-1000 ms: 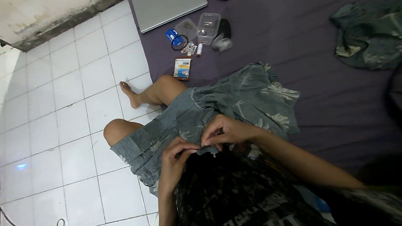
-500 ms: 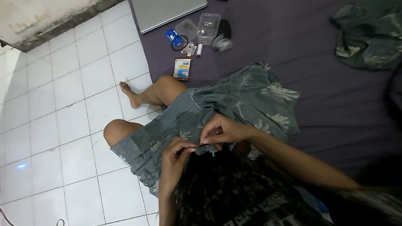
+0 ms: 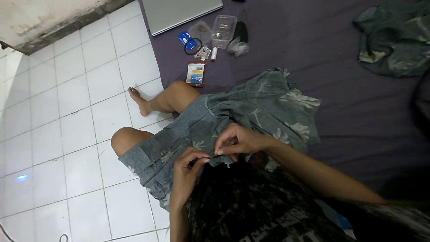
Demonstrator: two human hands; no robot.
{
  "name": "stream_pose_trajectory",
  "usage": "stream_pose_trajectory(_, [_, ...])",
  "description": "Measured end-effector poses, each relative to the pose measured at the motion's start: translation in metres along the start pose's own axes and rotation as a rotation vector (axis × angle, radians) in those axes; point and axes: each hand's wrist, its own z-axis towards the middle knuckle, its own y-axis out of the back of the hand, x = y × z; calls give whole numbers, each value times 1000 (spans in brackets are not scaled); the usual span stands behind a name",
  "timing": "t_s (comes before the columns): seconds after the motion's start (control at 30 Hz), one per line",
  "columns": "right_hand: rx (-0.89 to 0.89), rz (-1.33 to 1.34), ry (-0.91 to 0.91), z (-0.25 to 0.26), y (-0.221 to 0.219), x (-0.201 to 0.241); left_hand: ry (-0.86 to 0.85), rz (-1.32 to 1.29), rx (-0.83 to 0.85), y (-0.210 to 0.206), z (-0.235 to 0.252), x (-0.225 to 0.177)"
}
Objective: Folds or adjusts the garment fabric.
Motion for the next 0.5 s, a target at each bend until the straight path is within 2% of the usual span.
stream_pose_trajectory(0.5, [-8, -18, -16, 0, -2, 6, -18, -19, -12, 0, 0, 0])
